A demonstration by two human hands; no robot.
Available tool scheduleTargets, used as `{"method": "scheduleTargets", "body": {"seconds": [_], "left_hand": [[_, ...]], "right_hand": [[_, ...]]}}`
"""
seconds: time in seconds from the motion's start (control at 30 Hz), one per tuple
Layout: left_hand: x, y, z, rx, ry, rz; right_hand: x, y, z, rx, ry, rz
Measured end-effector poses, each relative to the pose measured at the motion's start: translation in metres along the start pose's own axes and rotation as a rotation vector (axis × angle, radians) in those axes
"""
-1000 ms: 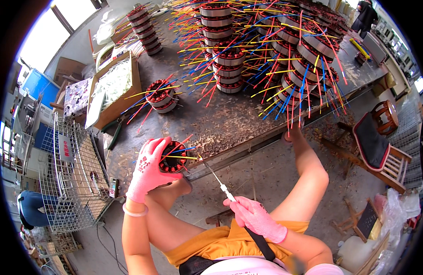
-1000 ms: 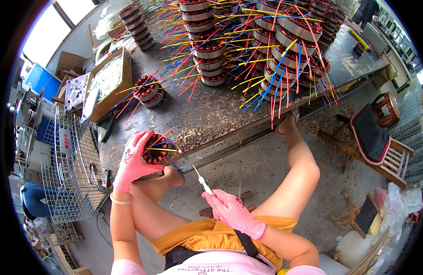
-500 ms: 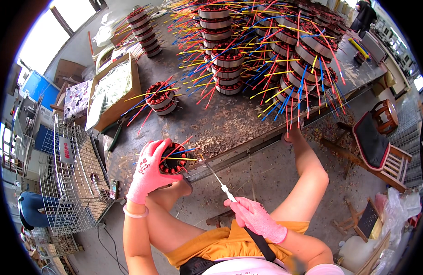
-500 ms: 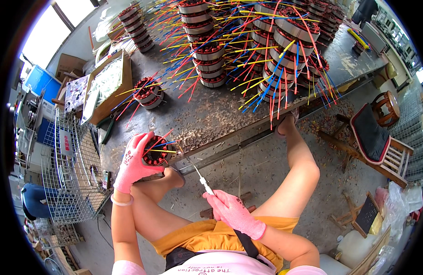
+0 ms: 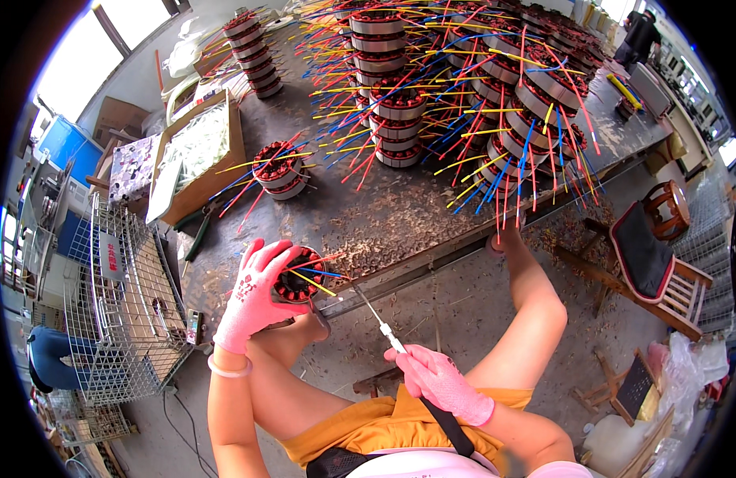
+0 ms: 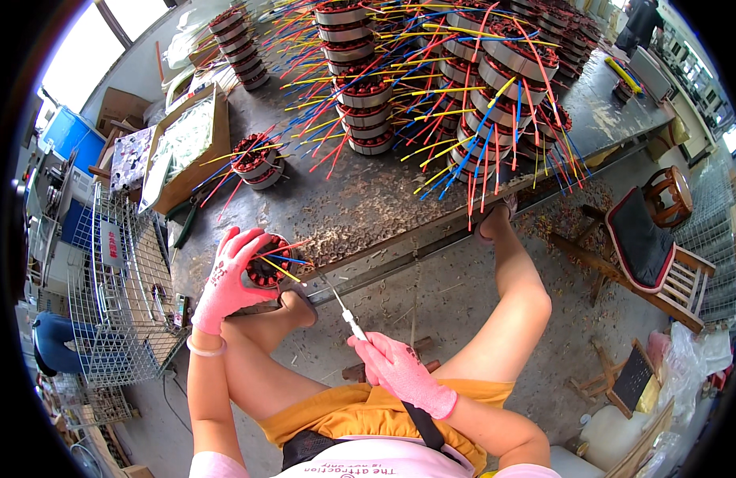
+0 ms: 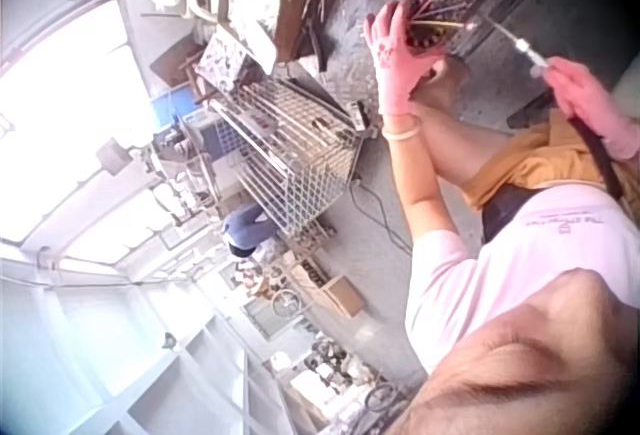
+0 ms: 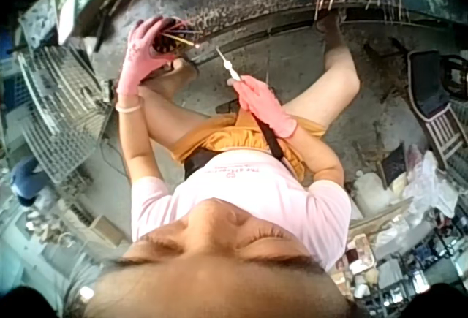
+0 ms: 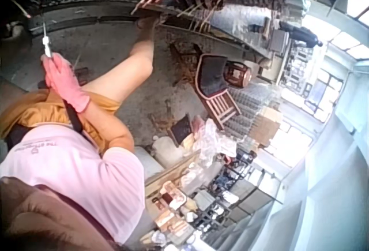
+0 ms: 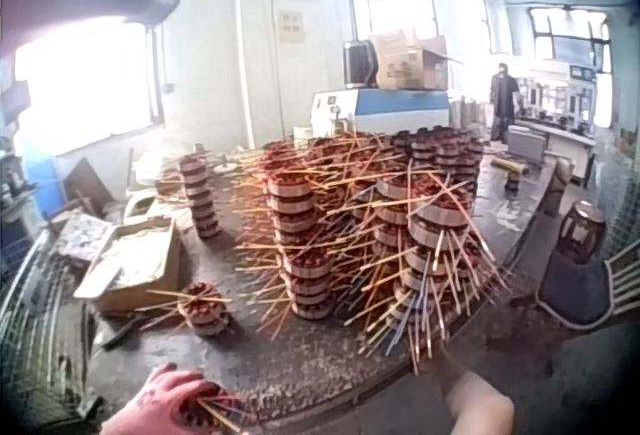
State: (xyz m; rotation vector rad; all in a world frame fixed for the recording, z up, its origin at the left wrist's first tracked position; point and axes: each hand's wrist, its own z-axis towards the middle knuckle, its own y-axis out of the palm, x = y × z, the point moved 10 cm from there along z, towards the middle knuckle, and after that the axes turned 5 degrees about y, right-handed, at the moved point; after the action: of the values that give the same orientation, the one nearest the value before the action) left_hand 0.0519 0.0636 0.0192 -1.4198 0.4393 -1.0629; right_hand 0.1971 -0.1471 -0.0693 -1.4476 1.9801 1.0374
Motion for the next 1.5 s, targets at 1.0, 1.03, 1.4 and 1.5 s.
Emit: {"method": "scheduleTargets", "body": {"seconds": [1.0,1.03,1.4,1.5], "left_hand": [[0.0034,-0.0048,0.0024,0.05,0.024,0.034],[0.0036,-0.0045,0.0025,0.049,0.025,0.034],[0.0014,-0.0029,0.0009,0.041,0.02,0.032],[-0.0004,-0.0013,0.0009,0.037,0.022,0.024]], "right_hand": [[0.0031,-0.0007,0.0002,-0.017,0.009,0.043],[0.0034,-0.0005,0.0004,-0.014,0.012,0.045],[-0.002,0.0004,-0.0014,0.002,0.014,0.023],[0.0,-0.0005,-0.0006,-0.003,0.008,0.025]]}}
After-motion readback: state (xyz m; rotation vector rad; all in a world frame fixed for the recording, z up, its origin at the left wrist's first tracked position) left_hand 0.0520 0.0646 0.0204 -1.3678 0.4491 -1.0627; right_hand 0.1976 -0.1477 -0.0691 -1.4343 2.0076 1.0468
